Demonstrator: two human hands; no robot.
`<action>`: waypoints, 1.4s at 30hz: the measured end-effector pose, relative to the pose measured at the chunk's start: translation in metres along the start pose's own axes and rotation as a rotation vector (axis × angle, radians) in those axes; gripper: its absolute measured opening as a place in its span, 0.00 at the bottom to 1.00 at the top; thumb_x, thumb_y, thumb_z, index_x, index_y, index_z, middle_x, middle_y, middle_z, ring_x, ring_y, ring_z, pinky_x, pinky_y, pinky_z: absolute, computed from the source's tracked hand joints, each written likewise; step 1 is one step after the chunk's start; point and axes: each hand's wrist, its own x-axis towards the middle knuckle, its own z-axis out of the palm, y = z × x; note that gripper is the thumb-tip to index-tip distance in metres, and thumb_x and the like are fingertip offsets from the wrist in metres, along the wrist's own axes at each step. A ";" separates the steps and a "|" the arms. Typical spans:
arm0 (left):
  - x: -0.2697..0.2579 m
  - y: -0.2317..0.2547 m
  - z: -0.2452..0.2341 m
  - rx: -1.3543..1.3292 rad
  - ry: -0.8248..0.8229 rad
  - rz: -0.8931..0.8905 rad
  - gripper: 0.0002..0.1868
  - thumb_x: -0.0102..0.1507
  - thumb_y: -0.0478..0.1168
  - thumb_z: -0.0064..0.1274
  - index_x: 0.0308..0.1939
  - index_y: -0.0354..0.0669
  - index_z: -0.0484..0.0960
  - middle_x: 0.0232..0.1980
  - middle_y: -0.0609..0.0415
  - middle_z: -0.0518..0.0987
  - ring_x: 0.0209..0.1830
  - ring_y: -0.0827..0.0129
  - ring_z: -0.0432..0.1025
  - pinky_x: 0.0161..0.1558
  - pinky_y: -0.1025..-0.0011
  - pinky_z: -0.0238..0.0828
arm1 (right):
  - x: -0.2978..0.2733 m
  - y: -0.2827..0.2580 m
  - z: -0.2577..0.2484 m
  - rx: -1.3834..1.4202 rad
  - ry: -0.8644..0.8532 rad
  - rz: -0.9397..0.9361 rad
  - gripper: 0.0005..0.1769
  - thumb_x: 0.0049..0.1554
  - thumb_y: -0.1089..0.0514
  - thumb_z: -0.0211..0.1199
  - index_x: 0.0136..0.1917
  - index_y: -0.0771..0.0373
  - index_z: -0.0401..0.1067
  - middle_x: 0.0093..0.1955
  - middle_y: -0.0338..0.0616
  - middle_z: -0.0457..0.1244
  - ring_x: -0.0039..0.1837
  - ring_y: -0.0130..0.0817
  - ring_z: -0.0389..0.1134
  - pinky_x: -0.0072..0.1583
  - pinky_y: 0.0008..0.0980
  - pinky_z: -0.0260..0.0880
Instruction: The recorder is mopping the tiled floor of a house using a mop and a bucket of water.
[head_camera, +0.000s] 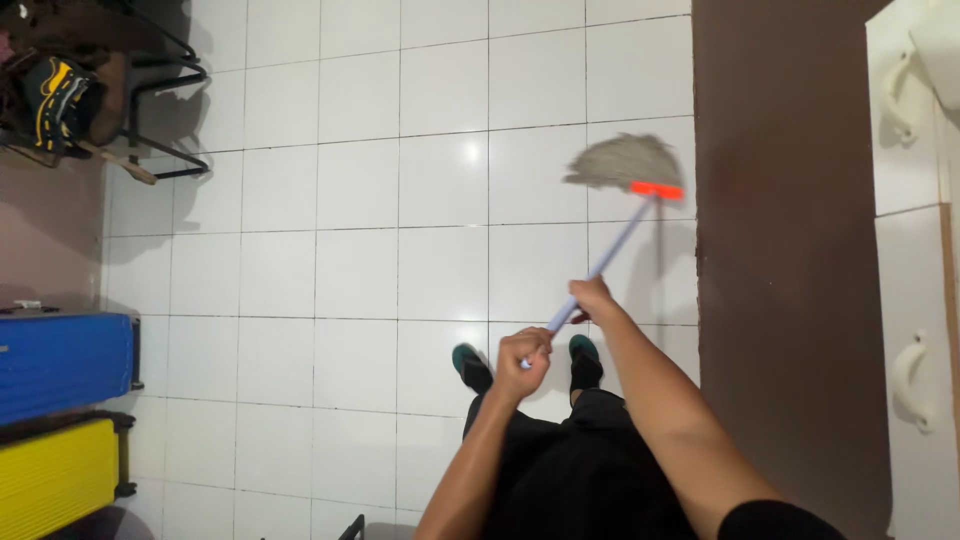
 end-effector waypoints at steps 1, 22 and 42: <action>-0.008 0.001 0.011 0.003 0.001 0.001 0.14 0.56 0.25 0.46 0.18 0.35 0.61 0.25 0.48 0.73 0.31 0.59 0.74 0.56 0.57 0.78 | -0.009 0.007 -0.011 0.000 -0.002 -0.002 0.12 0.50 0.61 0.58 0.46 0.69 0.62 0.31 0.47 0.57 0.31 0.42 0.63 0.29 0.51 0.73; -0.265 0.109 -0.223 0.292 0.649 -0.094 0.08 0.57 0.25 0.45 0.23 0.27 0.70 0.26 0.45 0.74 0.31 0.58 0.72 0.53 0.58 0.75 | -0.153 0.128 0.390 -0.398 -0.364 -0.023 0.52 0.50 0.60 0.62 0.77 0.70 0.32 0.40 0.54 0.62 0.34 0.45 0.67 0.29 0.45 0.71; -0.307 0.127 -0.125 0.103 0.248 0.043 0.14 0.57 0.34 0.47 0.19 0.32 0.64 0.23 0.46 0.69 0.27 0.59 0.68 0.41 0.64 0.71 | -0.197 0.195 0.255 -0.228 -0.373 -0.056 0.18 0.51 0.58 0.59 0.52 0.66 0.60 0.36 0.49 0.60 0.32 0.43 0.66 0.28 0.47 0.73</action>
